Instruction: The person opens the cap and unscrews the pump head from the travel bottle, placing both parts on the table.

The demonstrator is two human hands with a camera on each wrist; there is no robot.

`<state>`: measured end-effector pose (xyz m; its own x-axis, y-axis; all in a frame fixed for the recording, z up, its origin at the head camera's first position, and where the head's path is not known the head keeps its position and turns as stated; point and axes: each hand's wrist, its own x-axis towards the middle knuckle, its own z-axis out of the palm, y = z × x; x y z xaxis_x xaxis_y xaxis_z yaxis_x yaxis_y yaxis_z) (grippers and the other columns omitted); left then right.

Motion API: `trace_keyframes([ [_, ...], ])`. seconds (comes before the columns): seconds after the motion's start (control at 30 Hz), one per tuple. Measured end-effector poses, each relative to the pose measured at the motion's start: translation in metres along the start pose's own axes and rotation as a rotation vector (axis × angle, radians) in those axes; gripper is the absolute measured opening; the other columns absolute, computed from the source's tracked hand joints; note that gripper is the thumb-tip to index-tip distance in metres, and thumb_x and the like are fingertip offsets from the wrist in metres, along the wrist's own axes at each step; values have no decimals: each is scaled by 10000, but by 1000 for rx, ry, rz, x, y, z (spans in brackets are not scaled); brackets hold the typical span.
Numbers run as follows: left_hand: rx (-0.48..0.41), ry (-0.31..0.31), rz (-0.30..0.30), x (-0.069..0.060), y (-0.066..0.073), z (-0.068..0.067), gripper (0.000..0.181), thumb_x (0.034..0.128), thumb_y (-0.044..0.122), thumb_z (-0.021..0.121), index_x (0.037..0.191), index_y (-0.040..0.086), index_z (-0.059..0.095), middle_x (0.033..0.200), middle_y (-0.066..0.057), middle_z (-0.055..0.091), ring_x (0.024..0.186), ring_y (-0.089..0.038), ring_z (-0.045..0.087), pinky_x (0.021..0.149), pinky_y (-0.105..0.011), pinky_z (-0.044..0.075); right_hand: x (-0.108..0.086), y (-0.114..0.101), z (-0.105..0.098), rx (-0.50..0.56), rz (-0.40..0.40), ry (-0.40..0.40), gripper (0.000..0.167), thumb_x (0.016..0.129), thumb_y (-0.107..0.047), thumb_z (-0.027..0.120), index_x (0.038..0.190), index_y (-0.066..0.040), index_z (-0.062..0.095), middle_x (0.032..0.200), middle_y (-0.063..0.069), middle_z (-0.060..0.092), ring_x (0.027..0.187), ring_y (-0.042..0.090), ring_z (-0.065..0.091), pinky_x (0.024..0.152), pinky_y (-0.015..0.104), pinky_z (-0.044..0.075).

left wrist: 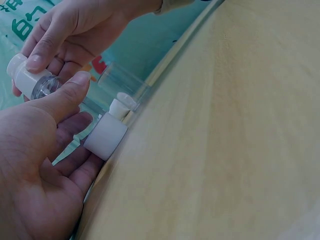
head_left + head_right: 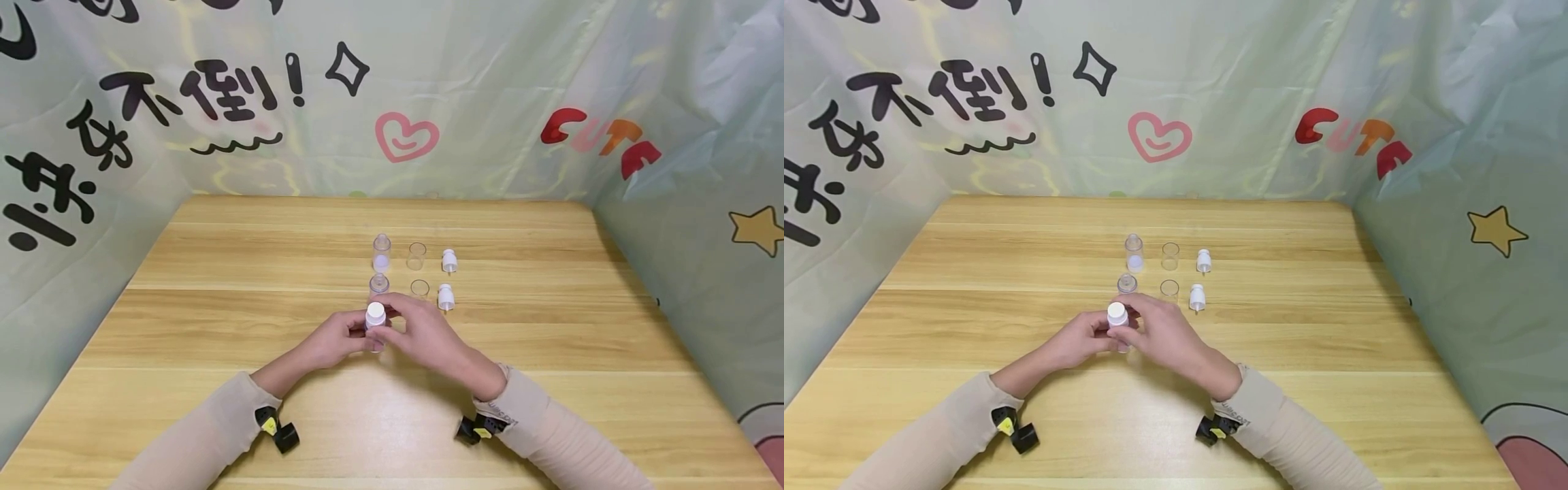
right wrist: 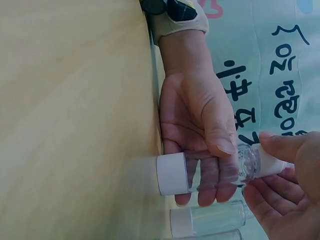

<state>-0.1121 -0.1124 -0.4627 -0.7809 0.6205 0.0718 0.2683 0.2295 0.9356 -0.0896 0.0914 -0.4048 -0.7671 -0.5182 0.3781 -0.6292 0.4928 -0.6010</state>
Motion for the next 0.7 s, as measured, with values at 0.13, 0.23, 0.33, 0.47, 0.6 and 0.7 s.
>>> trace_keyframes([
  [0.13, 0, -3, 4, 0, 0, 0, 418, 862, 189, 770, 1247, 75, 654, 1242, -56, 657, 1023, -150, 659, 868, -287, 551, 1, 2, -4, 44, 18, -38, 375, 866, -237, 765, 1200, -106, 656, 1110, -34, 693, 970, 90, 652, 871, 262, 534],
  [0.23, -6, -3, 2, 0, 0, 0, 394, 865, 185, 765, 1228, 68, 662, 1223, -65, 666, 1013, -152, 663, 867, -283, 551, 2, 3, -6, 79, 32, -70, 383, 872, -223, 758, 1217, -93, 655, 1125, -22, 692, 984, 101, 656, 880, 261, 532],
  [0.33, -8, -1, 3, 0, 0, 0, 364, 869, 178, 761, 1201, 62, 670, 1172, -74, 685, 983, -157, 669, 859, -278, 553, 3, 5, -9, 125, 39, -99, 390, 873, -195, 755, 1231, -83, 649, 1141, 1, 691, 993, 118, 663, 885, 255, 532],
  [0.47, -8, 2, -5, 0, 0, 0, 316, 870, 171, 760, 1156, 61, 682, 1092, -62, 704, 960, -158, 670, 855, -280, 554, 4, 7, -10, 206, 48, -124, 401, 877, -152, 747, 1251, -67, 631, 1158, 34, 685, 1014, 146, 667, 899, 251, 528],
  [0.6, 4, 7, -24, 0, 0, 1, 297, 865, 145, 761, 1137, 54, 684, 1059, -57, 709, 950, -151, 669, 849, -273, 554, 4, 10, -12, 249, 58, -143, 400, 883, -138, 738, 1259, -56, 629, 1175, 40, 680, 1025, 150, 662, 902, 252, 528],
  [0.7, 8, 11, -41, 0, 0, 1, 310, 867, 106, 752, 1157, 31, 673, 1068, -77, 707, 947, -144, 666, 844, -260, 551, 5, 12, -13, 264, 56, -156, 389, 888, -139, 730, 1256, -54, 636, 1178, 37, 679, 1030, 147, 658, 903, 258, 528],
])
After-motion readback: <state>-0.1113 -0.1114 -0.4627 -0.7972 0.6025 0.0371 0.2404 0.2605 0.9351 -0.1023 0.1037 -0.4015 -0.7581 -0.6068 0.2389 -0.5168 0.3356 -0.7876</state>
